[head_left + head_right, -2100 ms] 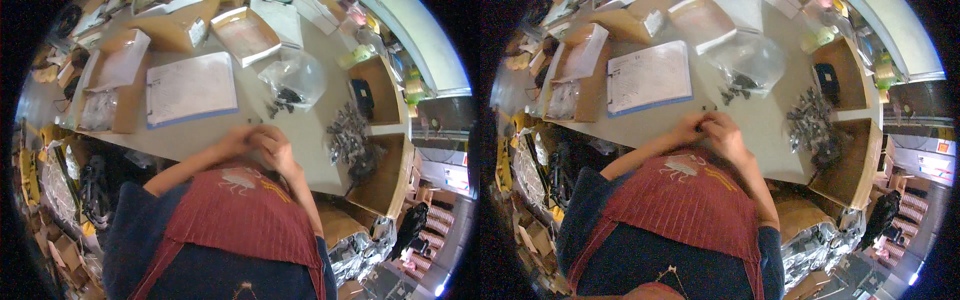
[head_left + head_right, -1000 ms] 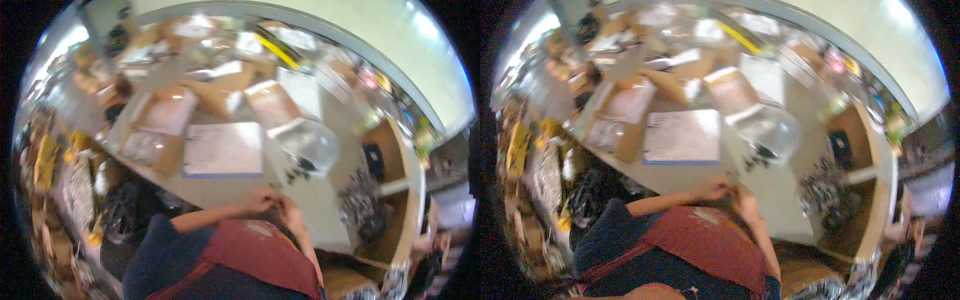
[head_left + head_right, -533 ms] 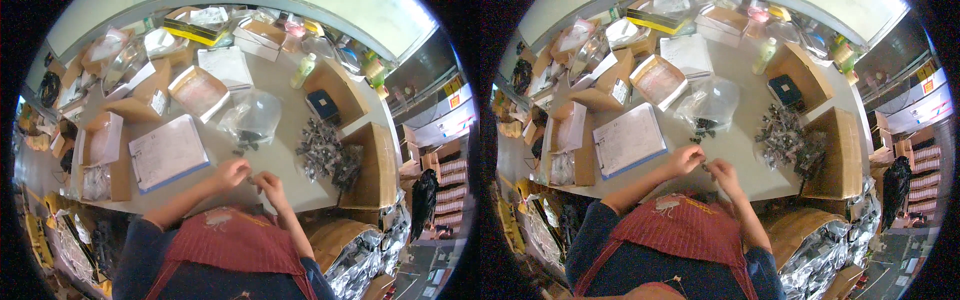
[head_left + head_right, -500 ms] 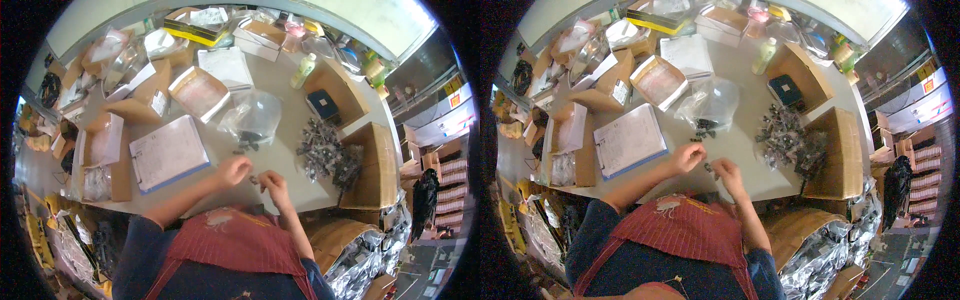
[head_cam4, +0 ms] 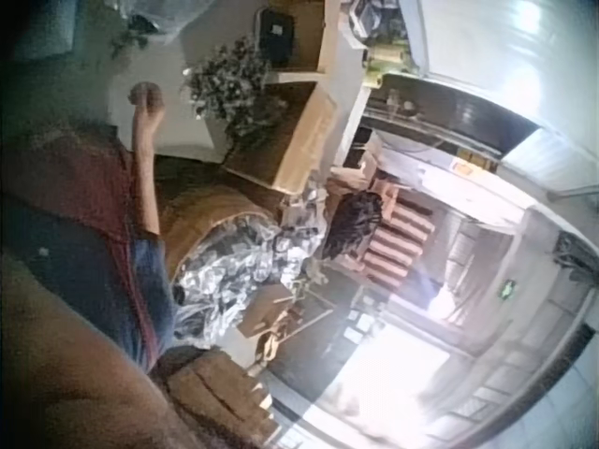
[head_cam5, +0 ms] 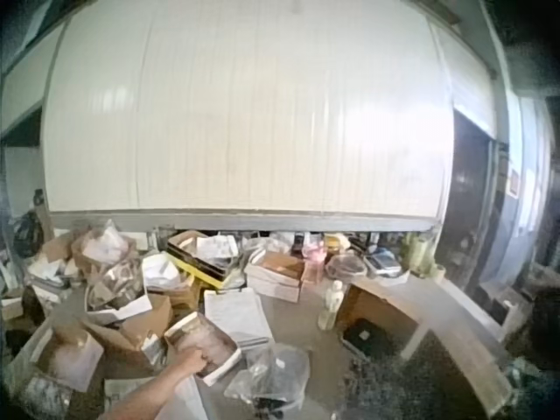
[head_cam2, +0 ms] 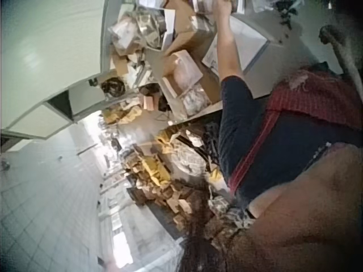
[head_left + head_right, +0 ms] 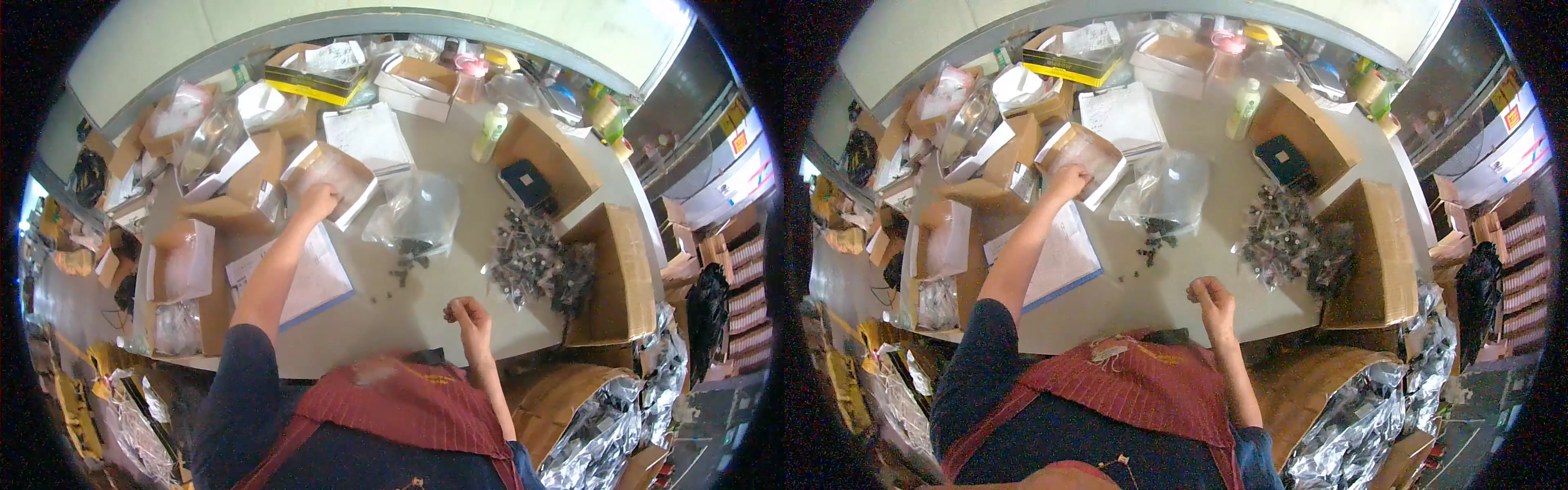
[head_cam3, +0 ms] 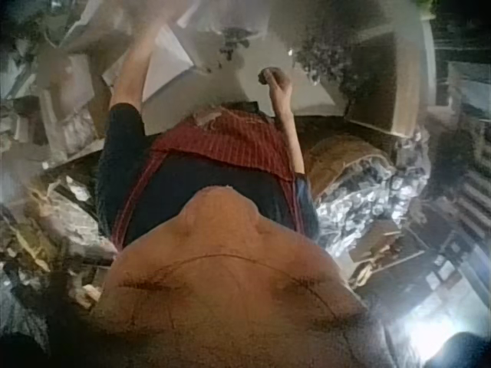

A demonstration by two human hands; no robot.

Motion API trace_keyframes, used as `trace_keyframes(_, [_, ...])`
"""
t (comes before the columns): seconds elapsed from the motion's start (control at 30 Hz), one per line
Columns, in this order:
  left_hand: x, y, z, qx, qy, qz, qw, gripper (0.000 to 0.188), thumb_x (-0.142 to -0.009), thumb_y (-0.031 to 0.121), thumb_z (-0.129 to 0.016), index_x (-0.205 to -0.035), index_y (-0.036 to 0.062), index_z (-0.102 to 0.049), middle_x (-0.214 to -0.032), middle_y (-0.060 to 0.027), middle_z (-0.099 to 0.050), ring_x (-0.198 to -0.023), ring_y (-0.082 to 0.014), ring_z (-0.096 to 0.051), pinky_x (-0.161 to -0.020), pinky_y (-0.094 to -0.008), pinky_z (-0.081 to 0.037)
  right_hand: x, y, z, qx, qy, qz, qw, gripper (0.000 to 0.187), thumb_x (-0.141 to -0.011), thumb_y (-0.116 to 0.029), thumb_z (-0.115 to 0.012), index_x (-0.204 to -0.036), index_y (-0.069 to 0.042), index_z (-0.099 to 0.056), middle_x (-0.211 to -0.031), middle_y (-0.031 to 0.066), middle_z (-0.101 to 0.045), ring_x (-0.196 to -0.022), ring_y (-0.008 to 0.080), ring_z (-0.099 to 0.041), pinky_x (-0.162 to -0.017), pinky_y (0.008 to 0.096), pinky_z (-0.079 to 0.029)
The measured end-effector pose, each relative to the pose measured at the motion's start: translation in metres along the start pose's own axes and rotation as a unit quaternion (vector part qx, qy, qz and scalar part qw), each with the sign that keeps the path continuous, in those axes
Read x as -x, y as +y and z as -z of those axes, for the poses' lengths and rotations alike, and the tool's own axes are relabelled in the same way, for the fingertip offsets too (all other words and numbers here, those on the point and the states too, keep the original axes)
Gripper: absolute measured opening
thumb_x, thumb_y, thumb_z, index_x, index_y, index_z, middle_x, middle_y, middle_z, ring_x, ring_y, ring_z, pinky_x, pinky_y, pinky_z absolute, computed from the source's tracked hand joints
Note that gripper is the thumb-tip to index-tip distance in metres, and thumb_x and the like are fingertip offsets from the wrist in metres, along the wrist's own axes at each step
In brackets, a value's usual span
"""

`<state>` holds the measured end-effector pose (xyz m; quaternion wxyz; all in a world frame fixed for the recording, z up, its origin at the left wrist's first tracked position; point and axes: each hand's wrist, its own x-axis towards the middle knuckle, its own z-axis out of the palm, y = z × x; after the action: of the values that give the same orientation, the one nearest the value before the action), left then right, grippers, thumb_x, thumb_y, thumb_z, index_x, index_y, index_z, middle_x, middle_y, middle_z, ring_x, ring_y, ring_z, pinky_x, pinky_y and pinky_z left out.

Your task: The person picks up small black plastic components from a table by hand and places them into a transparent plastic bag.

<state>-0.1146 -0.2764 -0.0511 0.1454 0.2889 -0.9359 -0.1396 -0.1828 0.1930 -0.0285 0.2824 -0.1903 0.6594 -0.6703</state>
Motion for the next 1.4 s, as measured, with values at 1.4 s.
trace_keyframes(1.4, [0.117, 0.163, 0.035, 0.513, -0.222, 0.083, 0.825, 0.017, -0.092, 0.023, -0.068, -0.089, 0.0055, -0.068, -0.078, 0.0013, -0.066, -0.066, -0.0077, -0.056, -0.059, -0.0216, -0.039, -0.07, -0.015, -0.073, 0.102, 0.006, 0.128, 0.987, 0.014, -0.086, -0.001, -0.068, -0.1, 0.0, -0.069, -0.079, 0.0092, -0.071, -0.069, 0.0141, -0.067, -0.064, 0.0297, -0.054])
